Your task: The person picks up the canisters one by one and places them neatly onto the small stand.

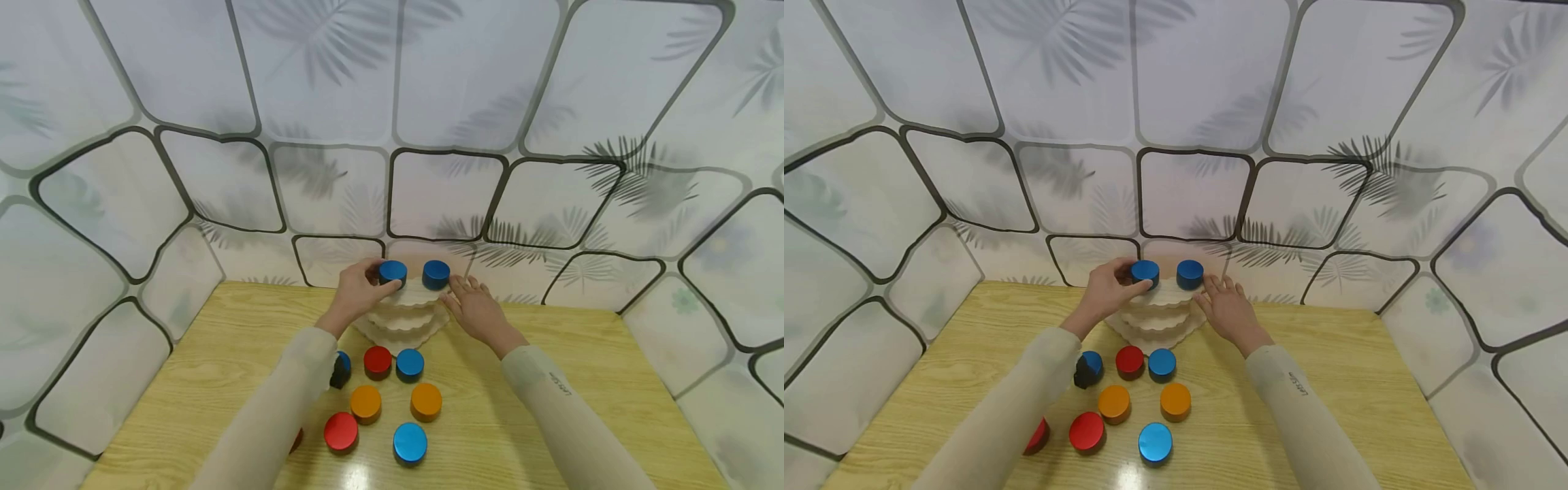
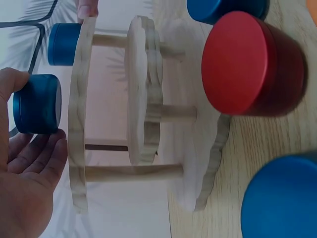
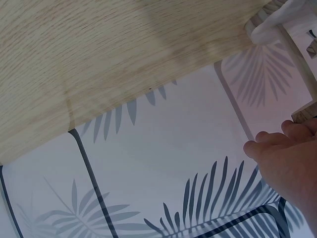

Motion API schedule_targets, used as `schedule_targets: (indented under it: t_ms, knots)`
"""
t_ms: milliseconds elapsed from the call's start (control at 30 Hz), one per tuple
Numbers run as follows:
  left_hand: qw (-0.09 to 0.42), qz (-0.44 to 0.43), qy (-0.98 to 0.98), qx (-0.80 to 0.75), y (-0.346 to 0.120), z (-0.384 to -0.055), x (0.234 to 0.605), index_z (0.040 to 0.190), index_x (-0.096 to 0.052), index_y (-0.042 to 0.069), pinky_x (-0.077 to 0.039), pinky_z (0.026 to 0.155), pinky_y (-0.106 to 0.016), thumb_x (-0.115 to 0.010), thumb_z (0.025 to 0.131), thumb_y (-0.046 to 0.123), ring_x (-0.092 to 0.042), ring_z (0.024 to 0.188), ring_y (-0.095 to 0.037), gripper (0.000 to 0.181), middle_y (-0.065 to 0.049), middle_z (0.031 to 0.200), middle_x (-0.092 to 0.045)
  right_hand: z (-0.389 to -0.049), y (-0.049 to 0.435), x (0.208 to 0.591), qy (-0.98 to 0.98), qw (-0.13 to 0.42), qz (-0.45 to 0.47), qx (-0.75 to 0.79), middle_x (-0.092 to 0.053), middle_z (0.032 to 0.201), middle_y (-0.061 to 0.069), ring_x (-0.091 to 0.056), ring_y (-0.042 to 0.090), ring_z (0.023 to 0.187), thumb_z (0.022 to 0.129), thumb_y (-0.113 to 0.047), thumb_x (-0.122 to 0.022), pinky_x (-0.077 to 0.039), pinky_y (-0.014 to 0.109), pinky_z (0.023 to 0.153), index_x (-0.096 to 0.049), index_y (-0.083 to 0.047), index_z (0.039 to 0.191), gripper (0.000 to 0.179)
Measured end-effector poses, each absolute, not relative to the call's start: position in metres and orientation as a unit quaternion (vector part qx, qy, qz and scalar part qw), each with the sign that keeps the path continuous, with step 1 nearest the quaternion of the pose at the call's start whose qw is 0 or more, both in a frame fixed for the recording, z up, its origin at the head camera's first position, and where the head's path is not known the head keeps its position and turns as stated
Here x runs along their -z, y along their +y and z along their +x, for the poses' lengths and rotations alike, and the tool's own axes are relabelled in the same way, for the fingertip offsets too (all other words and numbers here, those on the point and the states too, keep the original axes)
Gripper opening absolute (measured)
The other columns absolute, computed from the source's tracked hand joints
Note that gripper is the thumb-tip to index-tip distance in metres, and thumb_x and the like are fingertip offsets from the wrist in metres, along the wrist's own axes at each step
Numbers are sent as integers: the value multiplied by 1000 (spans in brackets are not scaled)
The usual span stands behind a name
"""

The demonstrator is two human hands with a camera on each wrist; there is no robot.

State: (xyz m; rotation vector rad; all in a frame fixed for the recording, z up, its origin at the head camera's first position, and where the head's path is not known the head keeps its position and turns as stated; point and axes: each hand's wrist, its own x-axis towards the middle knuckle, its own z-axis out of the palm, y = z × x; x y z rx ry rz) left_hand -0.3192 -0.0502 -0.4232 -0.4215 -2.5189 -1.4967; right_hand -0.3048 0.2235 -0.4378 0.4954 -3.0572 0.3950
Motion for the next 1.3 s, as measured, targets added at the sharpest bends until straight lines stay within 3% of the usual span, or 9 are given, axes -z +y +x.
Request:
schedule_targets:
  t_ms: [267,633,1300]
  knots:
    - [91,-139,-850,500,-40,-321,425,136,-67,1,-56,88,-41,-85,89,26,-66,99,-30,56,-18,117,-75,-303,222,434,-980,7,158,-122,-32,169,24,-24,52,157,115,-43,-40,-19,67,128,-31,2,163,67]
    - [85,-154,-857,484,-29,-325,425,129,-71,6,-54,80,-33,-85,90,30,-63,91,-23,47,-11,108,-73,-304,221,434,-980,4,157,-122,-32,169,25,-24,53,156,115,-42,-40,-19,67,128,-31,2,163,67]
    - [88,-173,-870,454,-21,-330,425,125,-72,7,-51,77,-31,-83,91,31,-63,88,-21,42,-10,102,-73,-303,221,431,-981,-8,150,-126,-29,170,25,-22,52,157,115,-43,-38,-17,66,129,-29,2,164,67]
